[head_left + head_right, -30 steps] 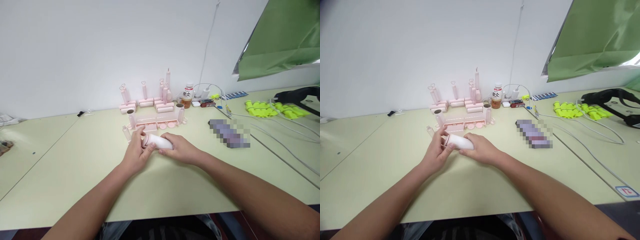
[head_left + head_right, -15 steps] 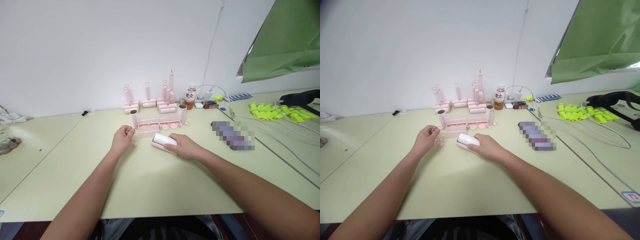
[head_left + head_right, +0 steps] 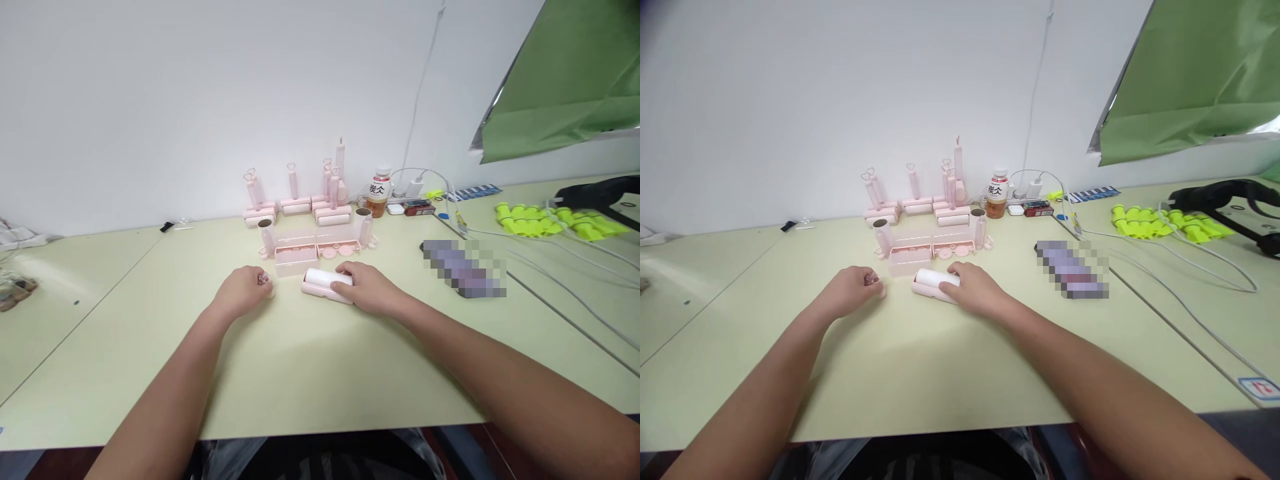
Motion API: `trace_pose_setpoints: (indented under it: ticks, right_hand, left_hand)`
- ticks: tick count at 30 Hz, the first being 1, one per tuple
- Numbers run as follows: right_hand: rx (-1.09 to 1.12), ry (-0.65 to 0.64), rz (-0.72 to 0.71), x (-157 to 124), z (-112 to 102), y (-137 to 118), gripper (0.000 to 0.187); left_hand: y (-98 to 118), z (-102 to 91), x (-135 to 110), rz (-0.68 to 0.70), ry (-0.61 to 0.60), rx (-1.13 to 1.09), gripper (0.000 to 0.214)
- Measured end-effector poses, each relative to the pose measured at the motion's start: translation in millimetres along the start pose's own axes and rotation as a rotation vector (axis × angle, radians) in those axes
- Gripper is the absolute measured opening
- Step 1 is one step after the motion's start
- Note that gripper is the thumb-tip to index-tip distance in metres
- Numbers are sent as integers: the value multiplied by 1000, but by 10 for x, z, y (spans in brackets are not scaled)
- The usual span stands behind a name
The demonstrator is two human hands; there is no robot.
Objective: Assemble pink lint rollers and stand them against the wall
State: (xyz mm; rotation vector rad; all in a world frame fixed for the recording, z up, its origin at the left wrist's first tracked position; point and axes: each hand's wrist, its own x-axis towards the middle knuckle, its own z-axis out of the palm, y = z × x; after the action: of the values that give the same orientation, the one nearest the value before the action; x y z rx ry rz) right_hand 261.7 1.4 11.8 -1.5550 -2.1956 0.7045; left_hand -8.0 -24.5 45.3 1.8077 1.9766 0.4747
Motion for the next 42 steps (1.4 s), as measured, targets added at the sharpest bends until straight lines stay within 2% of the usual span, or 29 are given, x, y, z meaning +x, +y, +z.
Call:
trace_pose_setpoints:
  ticks: [2,4,6,8,10,12,15,19,22,25,28,30,33,37,42]
  right_hand:
    - [-33,99,-26,-19,-22,-18,45]
    - [-14,194,-129,-62,-38,-57,47]
    - [51,220,-304,-121,-29,-110,48]
    - [123,184,-510,-181,14,-166,46]
    - [180,142,-709,-230,73,-214,40]
    - [218,122,-844,-261,124,-245,36]
    - [212,121,-912,-280,152,-262,32]
    - [171,140,-915,-284,138,-269,27]
    - [207,204,-871,-296,114,-284,23]
    - [292,243,-774,-322,93,-302,19]
    - [359,131,-565,-352,119,-328,12]
    - [397,23,-456,-364,167,-354,11]
    - [466,-68,-443,-366,244,-388,15]
    - [535,-74,-468,-358,289,-397,17]
    - [583,-167,-337,-369,285,-400,23]
  left_hand:
    - [34,-7,-8,1,18,-198,22]
    - [100,8,-37,15,-30,-508,25]
    - [191,77,-90,34,-150,-845,29]
    - [288,201,-158,36,-292,-1105,32]
    - [370,340,-226,17,-421,-1250,31]
    - [422,446,-278,-4,-520,-1320,27]
    - [450,504,-317,-47,-593,-1374,24]
    - [467,503,-344,-118,-616,-1418,25]
    - [488,513,-348,-139,-606,-1418,28]
    - [492,481,-309,-149,-455,-1502,27]
    - [486,390,-268,-131,-224,-1714,27]
    - [493,335,-270,-57,-145,-1827,29]
    - [528,316,-318,55,-107,-1890,28]
    - [582,375,-389,145,-84,-1891,28]
    - [620,390,-439,248,-6,-1861,33]
